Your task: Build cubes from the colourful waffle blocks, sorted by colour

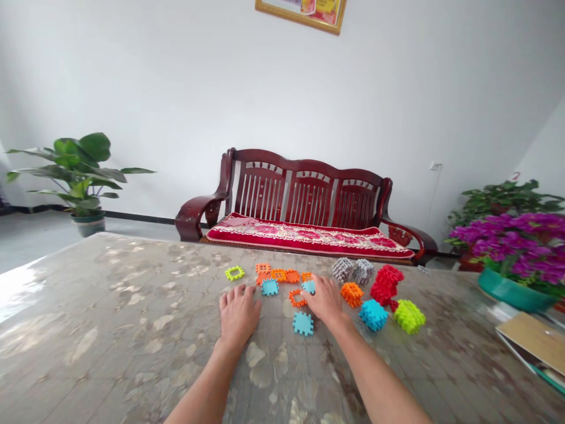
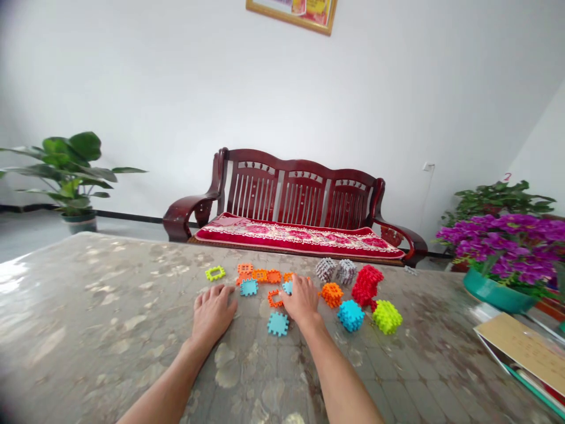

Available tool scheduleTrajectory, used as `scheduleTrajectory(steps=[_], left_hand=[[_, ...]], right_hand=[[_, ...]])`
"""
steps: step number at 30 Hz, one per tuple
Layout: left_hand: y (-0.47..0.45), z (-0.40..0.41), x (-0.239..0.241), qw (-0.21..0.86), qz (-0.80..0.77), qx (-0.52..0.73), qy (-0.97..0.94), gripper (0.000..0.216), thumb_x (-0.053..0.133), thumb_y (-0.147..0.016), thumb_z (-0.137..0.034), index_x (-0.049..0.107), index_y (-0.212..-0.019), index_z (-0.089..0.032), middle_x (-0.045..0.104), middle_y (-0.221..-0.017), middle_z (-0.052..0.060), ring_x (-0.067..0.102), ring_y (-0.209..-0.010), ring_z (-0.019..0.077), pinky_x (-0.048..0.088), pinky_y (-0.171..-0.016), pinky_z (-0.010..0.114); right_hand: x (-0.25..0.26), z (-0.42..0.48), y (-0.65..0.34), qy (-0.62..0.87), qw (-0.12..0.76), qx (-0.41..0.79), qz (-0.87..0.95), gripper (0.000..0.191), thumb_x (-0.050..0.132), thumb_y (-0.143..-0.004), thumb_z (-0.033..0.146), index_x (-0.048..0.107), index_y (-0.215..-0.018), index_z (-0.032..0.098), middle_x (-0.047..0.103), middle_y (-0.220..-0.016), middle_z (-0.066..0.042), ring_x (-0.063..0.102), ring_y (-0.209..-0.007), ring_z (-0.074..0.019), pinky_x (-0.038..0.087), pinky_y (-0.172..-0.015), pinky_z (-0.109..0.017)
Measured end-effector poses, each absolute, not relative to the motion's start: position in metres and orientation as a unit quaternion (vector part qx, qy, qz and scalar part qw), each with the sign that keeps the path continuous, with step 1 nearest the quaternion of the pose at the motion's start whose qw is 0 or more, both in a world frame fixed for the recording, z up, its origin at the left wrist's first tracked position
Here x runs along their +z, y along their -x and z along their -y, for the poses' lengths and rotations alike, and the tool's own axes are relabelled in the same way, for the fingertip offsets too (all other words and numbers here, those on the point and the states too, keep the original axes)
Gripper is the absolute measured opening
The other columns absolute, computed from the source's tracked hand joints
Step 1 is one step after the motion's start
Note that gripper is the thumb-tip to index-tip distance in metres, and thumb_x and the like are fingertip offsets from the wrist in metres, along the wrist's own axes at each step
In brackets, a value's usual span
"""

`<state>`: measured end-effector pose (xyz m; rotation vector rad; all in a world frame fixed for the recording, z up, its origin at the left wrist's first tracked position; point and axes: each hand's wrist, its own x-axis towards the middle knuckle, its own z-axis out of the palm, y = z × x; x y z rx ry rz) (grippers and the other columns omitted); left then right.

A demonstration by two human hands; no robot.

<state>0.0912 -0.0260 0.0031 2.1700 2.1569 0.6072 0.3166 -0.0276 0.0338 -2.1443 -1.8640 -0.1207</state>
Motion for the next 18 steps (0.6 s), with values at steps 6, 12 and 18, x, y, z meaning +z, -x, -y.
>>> scheduleTrajectory(steps=[6,12,18], left_hand=[[-0.092,0.026,0.003,0.021,-0.687,0.204,-0.697,0.04,0.049,-0.087,-0.031,0.064,-0.124,-0.025,0.06,-0.134,0.01,0.051,-0.124,0.0276,0.031,-0.107,0.044],[-0.092,0.026,0.004,0.024,-0.687,0.204,-0.698,0.039,0.049,-0.087,-0.03,0.064,-0.123,-0.025,0.06,-0.134,0.01,0.051,-0.124,0.0269,0.031,-0.108,0.044],[-0.092,0.026,0.004,0.02,-0.685,0.206,-0.699,0.039,0.049,-0.087,-0.029,0.064,-0.123,-0.026,0.06,-0.133,0.009,0.051,-0.124,0.0272,0.031,-0.107,0.043]], right_hand=[[0.032,0.023,-0.32,0.745,0.114,-0.031,0.657,0.029,0.054,-0.087,0.021,0.065,-0.114,0.021,0.069,-0.115,-0.01,0.06,-0.11,-0.0237,0.04,-0.09,-0.032],[0.027,0.027,-0.328,0.736,0.132,-0.021,0.663,0.034,0.053,-0.087,0.024,0.064,-0.119,0.022,0.069,-0.118,-0.007,0.059,-0.11,-0.0232,0.041,-0.091,-0.031],[0.023,0.011,-0.329,0.685,0.133,0.012,0.716,0.052,0.053,-0.083,0.017,0.056,-0.134,0.022,0.06,-0.137,-0.006,0.049,-0.128,-0.0238,0.034,-0.105,-0.034]])
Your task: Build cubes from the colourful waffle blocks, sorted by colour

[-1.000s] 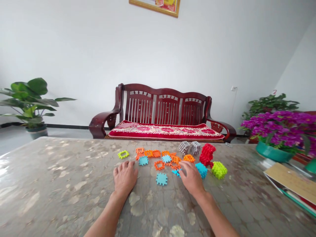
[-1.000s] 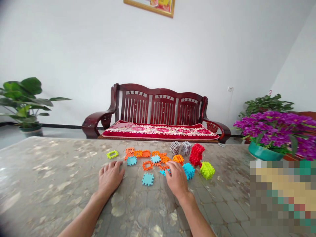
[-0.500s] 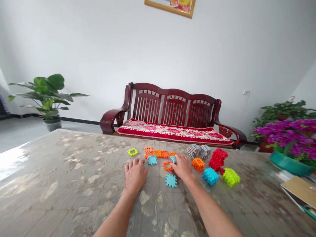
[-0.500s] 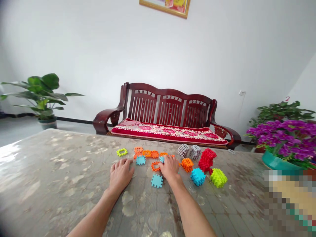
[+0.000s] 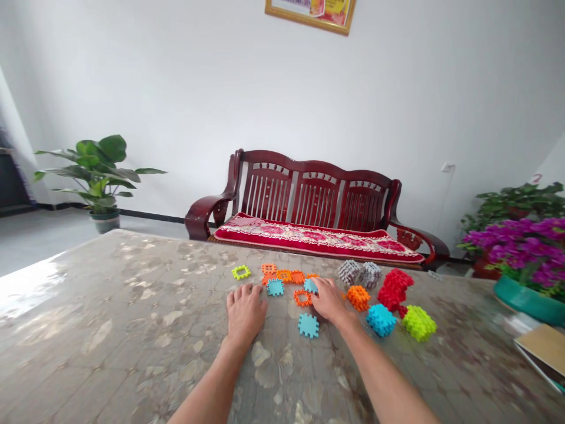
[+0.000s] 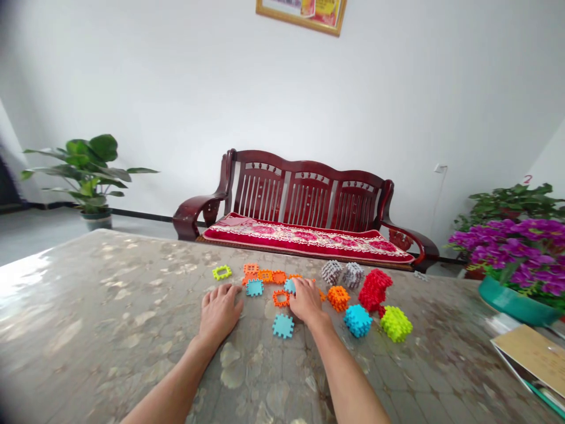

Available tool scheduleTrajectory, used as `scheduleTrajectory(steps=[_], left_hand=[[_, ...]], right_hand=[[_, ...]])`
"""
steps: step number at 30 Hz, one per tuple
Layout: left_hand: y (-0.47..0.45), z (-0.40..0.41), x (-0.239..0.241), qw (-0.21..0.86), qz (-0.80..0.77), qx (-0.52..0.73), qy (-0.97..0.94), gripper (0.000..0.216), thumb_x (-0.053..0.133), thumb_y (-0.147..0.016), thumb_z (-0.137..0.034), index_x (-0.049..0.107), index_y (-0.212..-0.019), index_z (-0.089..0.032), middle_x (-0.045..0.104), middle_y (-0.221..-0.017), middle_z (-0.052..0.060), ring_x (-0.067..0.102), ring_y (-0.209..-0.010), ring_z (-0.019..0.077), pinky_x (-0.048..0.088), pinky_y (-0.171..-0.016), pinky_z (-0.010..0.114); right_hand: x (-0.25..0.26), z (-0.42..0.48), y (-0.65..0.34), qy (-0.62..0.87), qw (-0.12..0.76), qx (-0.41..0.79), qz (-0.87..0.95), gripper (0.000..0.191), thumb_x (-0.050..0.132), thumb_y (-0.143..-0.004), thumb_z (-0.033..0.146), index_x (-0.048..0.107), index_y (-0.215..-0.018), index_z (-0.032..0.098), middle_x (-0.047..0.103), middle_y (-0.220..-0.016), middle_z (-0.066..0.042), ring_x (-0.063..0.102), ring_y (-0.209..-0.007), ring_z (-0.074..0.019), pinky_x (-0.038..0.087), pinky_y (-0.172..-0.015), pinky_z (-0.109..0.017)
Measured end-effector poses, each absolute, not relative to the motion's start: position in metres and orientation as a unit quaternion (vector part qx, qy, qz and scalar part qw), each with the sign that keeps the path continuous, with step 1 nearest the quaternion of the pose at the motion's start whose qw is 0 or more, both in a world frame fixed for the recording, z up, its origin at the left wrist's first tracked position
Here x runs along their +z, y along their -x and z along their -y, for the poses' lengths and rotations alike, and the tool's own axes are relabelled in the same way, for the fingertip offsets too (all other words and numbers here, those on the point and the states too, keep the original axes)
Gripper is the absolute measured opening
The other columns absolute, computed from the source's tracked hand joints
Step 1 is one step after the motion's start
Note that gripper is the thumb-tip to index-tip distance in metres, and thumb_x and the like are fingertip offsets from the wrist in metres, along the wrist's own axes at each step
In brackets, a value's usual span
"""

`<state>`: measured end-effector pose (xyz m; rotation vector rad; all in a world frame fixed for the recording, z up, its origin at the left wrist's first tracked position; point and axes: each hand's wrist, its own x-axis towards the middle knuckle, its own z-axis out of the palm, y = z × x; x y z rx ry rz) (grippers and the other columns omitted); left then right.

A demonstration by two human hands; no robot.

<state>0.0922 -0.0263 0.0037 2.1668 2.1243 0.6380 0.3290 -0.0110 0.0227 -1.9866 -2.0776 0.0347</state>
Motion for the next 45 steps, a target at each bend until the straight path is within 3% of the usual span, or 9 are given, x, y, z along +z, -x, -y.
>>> scheduleTrajectory(steps=[8,15,20,25,32,37,45], left_hand=[[-0.092,0.024,0.002,0.032,-0.681,0.206,-0.702,0.039,0.05,-0.087,-0.029,0.063,-0.123,-0.028,0.059,-0.134,0.008,0.05,-0.124,0.026,0.029,-0.109,0.044],[-0.092,0.024,0.0,0.035,-0.675,0.218,-0.704,0.038,0.05,-0.087,-0.029,0.064,-0.122,-0.028,0.06,-0.133,0.008,0.05,-0.125,0.0254,0.029,-0.109,0.043],[-0.092,0.023,0.0,0.033,-0.677,0.223,-0.701,0.039,0.05,-0.086,-0.028,0.065,-0.122,-0.028,0.06,-0.132,0.008,0.05,-0.124,0.026,0.029,-0.109,0.044],[-0.092,0.023,0.001,0.036,-0.679,0.215,-0.701,0.039,0.05,-0.086,-0.028,0.064,-0.123,-0.027,0.06,-0.133,0.009,0.049,-0.125,0.0258,0.029,-0.109,0.044],[-0.092,0.024,0.002,0.039,-0.682,0.211,-0.699,0.038,0.05,-0.087,-0.029,0.064,-0.122,-0.027,0.06,-0.134,0.009,0.05,-0.124,0.0263,0.03,-0.108,0.044],[-0.092,0.024,0.002,0.036,-0.678,0.214,-0.702,0.038,0.05,-0.087,-0.029,0.064,-0.122,-0.027,0.059,-0.134,0.009,0.05,-0.125,0.0263,0.029,-0.108,0.044],[-0.093,0.024,0.002,0.04,-0.682,0.211,-0.699,0.038,0.051,-0.087,-0.03,0.064,-0.123,-0.028,0.058,-0.136,0.009,0.049,-0.126,0.0263,0.028,-0.109,0.044]], right_hand=[[0.026,-0.003,-0.339,0.659,0.134,0.025,0.74,0.041,0.058,-0.083,0.02,0.064,-0.124,0.025,0.07,-0.119,-0.005,0.055,-0.117,-0.0229,0.039,-0.098,-0.033],[0.032,0.035,-0.328,0.648,0.191,0.015,0.737,0.042,0.038,-0.094,0.017,0.061,-0.13,0.022,0.066,-0.128,-0.006,0.057,-0.118,-0.0195,0.039,-0.102,-0.031],[0.017,0.076,-0.321,0.571,0.192,0.042,0.797,0.055,0.039,-0.08,0.003,0.065,-0.125,0.023,0.067,-0.125,-0.005,0.056,-0.121,-0.0187,0.037,-0.108,-0.033],[0.013,0.087,-0.325,0.587,0.217,0.087,0.775,0.074,0.044,-0.062,0.0,0.058,-0.132,0.02,0.06,-0.138,-0.006,0.051,-0.13,-0.0191,0.033,-0.114,-0.036],[0.026,0.089,-0.323,0.639,0.196,0.106,0.736,0.063,0.064,-0.069,0.021,0.058,-0.131,0.022,0.061,-0.135,-0.009,0.052,-0.126,-0.0277,0.038,-0.107,-0.04],[0.027,0.086,-0.317,0.642,0.191,0.126,0.732,0.06,0.066,-0.067,0.02,0.06,-0.126,0.023,0.066,-0.117,-0.007,0.058,-0.11,-0.0249,0.043,-0.095,-0.034],[0.031,0.089,-0.312,0.6,0.16,0.136,0.772,0.061,0.065,-0.068,0.023,0.06,-0.128,0.026,0.064,-0.126,-0.006,0.055,-0.119,-0.025,0.039,-0.101,-0.034]])
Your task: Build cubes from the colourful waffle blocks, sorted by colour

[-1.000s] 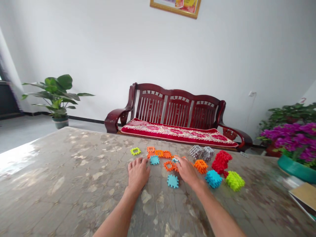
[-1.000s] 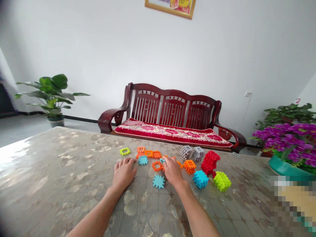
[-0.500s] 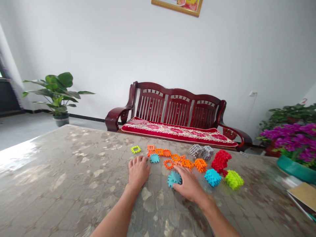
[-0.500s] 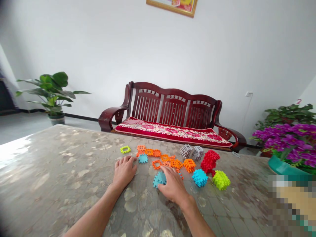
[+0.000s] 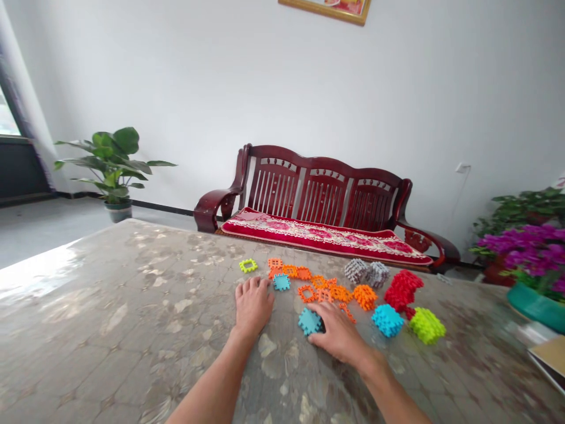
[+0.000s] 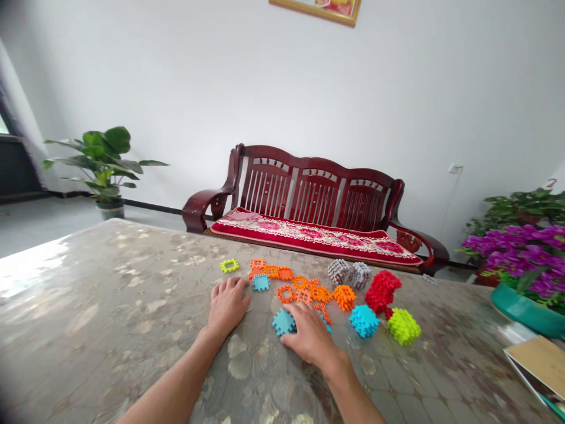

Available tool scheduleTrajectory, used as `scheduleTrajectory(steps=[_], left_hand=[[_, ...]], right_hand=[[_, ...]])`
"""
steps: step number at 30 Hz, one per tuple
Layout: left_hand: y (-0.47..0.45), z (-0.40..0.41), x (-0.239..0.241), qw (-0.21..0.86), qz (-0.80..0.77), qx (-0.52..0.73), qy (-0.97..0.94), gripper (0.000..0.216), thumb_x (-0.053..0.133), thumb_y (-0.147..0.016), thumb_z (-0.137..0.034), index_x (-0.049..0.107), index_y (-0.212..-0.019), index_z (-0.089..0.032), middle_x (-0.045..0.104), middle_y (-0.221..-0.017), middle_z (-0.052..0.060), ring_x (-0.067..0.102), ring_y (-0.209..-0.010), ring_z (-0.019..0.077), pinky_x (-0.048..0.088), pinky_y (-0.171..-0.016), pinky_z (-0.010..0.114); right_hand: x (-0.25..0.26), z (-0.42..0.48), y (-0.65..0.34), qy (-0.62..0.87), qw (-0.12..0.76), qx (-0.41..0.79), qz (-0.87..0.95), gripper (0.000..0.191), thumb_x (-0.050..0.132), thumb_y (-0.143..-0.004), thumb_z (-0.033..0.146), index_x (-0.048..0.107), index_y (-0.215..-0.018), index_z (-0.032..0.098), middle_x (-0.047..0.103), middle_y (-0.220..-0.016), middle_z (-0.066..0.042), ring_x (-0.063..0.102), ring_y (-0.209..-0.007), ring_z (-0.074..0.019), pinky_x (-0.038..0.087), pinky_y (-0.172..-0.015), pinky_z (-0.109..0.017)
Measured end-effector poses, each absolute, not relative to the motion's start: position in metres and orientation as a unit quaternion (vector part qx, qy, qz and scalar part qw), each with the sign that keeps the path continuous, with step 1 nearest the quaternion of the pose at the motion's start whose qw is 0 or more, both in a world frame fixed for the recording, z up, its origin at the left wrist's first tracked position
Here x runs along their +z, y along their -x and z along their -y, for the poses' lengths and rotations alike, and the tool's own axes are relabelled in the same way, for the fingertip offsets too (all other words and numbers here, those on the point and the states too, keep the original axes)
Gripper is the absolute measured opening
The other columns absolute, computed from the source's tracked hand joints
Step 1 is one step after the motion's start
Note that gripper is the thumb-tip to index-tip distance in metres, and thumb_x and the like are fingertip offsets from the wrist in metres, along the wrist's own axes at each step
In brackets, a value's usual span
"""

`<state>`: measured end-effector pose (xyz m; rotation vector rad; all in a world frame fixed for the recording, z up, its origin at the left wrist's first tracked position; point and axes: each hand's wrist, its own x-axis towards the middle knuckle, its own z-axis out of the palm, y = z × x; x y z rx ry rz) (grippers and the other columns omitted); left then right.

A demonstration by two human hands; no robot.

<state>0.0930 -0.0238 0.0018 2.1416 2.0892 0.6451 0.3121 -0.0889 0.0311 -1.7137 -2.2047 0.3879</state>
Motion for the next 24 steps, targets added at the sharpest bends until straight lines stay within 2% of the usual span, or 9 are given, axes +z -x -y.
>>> scheduleTrajectory(steps=[6,9,14,17,24], left_hand=[[-0.093,0.025,0.002,0.038,-0.68,0.219,-0.699,0.038,0.051,-0.086,-0.028,0.064,-0.122,-0.027,0.059,-0.134,0.009,0.049,-0.125,0.0259,0.028,-0.109,0.044],[-0.093,0.025,0.001,0.036,-0.677,0.228,-0.699,0.037,0.051,-0.086,-0.027,0.065,-0.12,-0.026,0.059,-0.133,0.01,0.049,-0.125,0.0258,0.029,-0.108,0.043],[-0.094,0.024,-0.001,0.037,-0.678,0.233,-0.696,0.038,0.051,-0.086,-0.028,0.065,-0.121,-0.025,0.06,-0.133,0.01,0.049,-0.124,0.0268,0.028,-0.109,0.045],[-0.094,0.024,-0.001,0.037,-0.677,0.231,-0.698,0.038,0.051,-0.086,-0.027,0.065,-0.122,-0.025,0.059,-0.134,0.011,0.049,-0.125,0.0268,0.028,-0.109,0.045],[-0.095,0.025,-0.001,0.033,-0.67,0.232,-0.704,0.039,0.051,-0.087,-0.028,0.065,-0.123,-0.026,0.058,-0.137,0.01,0.048,-0.128,0.0278,0.028,-0.111,0.047]], right_hand=[[0.034,0.083,-0.304,0.61,0.135,0.08,0.777,0.046,0.062,-0.069,0.022,0.066,-0.115,0.023,0.069,-0.114,-0.008,0.06,-0.111,-0.0267,0.043,-0.096,-0.034],[0.036,0.067,-0.294,0.638,0.183,0.082,0.743,0.043,0.063,-0.071,0.027,0.065,-0.113,0.023,0.071,-0.11,-0.007,0.063,-0.107,-0.0255,0.045,-0.092,-0.034],[0.039,0.03,-0.269,0.669,0.287,0.126,0.674,0.051,0.064,-0.075,0.035,0.059,-0.124,0.021,0.07,-0.116,-0.007,0.065,-0.106,-0.023,0.048,-0.09,-0.032],[0.037,0.01,-0.253,0.673,0.301,0.116,0.665,0.057,0.064,-0.075,0.034,0.056,-0.129,0.018,0.068,-0.121,-0.01,0.063,-0.11,-0.0236,0.047,-0.093,-0.032],[0.018,-0.014,-0.238,0.677,0.304,0.111,0.661,0.051,0.065,-0.074,0.031,0.061,-0.123,0.016,0.069,-0.115,-0.012,0.063,-0.109,-0.0249,0.048,-0.093,-0.033]])
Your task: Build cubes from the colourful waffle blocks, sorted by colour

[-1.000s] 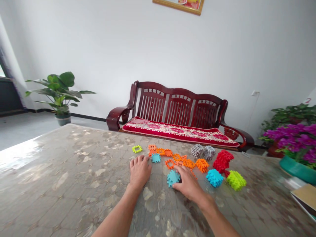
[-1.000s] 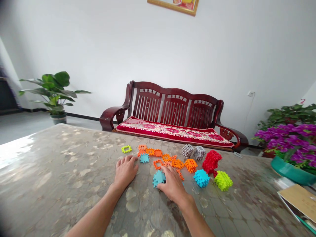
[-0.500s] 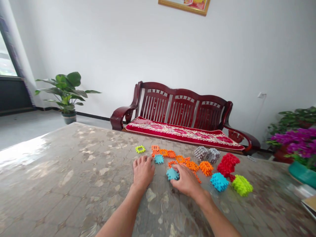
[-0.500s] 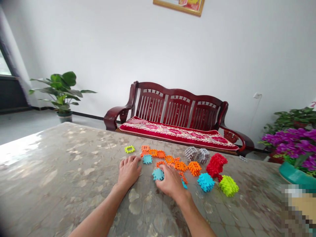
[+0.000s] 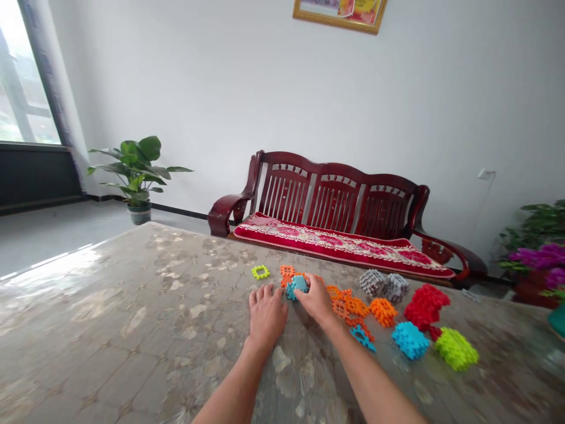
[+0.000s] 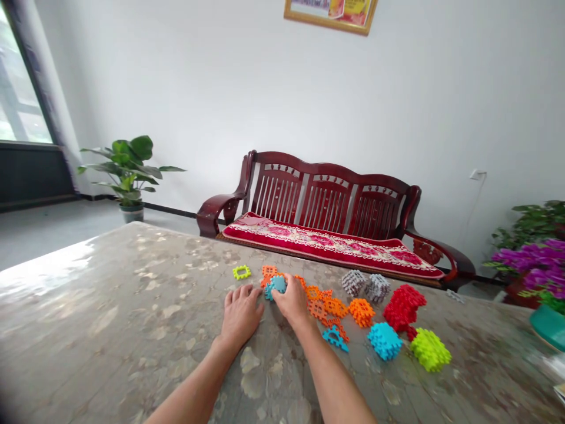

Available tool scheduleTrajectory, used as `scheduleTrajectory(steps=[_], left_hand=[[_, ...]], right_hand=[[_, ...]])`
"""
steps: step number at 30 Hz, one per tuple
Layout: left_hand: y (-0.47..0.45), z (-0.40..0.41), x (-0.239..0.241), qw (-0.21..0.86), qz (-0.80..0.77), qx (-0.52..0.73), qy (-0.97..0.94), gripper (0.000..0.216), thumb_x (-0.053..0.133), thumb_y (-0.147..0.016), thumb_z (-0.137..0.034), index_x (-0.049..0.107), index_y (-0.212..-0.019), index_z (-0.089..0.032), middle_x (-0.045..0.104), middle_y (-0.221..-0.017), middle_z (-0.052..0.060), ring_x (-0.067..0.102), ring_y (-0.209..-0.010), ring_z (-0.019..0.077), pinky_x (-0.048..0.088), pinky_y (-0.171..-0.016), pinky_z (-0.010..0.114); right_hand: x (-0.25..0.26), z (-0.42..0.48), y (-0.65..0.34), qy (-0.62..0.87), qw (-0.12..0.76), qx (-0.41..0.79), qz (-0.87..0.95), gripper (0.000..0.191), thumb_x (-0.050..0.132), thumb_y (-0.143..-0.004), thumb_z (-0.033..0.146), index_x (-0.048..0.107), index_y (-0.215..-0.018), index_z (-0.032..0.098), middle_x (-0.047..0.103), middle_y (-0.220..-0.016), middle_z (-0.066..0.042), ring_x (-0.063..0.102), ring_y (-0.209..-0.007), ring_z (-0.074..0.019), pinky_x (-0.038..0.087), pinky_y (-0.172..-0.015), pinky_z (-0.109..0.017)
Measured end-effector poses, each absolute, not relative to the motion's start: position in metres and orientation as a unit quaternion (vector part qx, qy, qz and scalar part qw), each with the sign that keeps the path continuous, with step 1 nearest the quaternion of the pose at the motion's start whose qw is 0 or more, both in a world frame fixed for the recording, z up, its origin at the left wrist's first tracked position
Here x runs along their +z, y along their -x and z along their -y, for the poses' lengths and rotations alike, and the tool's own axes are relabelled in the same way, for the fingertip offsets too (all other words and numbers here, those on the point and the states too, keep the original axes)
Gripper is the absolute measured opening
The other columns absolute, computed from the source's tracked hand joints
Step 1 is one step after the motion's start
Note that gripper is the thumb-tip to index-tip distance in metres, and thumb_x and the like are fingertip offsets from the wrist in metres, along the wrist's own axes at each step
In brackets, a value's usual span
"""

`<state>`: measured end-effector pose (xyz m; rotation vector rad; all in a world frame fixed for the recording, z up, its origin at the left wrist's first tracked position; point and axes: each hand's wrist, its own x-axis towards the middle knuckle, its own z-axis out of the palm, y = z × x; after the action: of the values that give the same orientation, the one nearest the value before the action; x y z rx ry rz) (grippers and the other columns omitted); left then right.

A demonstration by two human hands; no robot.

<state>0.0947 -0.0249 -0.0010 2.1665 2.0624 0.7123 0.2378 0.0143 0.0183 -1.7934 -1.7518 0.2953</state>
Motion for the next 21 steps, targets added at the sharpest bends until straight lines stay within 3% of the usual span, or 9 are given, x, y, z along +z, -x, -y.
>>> scheduleTrajectory(steps=[5,12,21], left_hand=[[-0.096,0.023,-0.001,0.041,-0.665,0.24,-0.706,0.037,0.052,-0.087,-0.03,0.065,-0.122,-0.025,0.06,-0.135,0.008,0.049,-0.128,0.0259,0.028,-0.112,0.044],[-0.094,0.02,0.0,0.101,-0.668,0.276,-0.684,0.024,0.056,-0.085,-0.028,0.069,-0.105,-0.025,0.065,-0.126,0.005,0.053,-0.123,0.0223,0.028,-0.113,0.041],[-0.097,0.016,0.001,0.142,-0.635,0.312,-0.692,0.036,0.05,-0.086,-0.02,0.062,-0.119,-0.025,0.069,-0.12,0.005,0.059,-0.116,0.0199,0.037,-0.102,0.034]], right_hand=[[0.003,-0.021,-0.237,0.623,0.367,0.157,0.673,0.054,0.068,-0.069,0.028,0.062,-0.122,0.021,0.07,-0.115,-0.008,0.064,-0.108,-0.0236,0.048,-0.095,-0.034],[-0.004,-0.021,-0.241,0.558,0.437,0.284,0.646,0.056,0.068,-0.065,0.03,0.063,-0.119,0.018,0.07,-0.115,-0.009,0.066,-0.103,-0.023,0.051,-0.094,-0.036],[0.005,-0.004,-0.242,0.509,0.537,0.425,0.522,0.059,0.078,-0.061,0.042,0.066,-0.112,0.016,0.073,-0.099,-0.007,0.068,-0.093,-0.0248,0.055,-0.082,-0.037]])
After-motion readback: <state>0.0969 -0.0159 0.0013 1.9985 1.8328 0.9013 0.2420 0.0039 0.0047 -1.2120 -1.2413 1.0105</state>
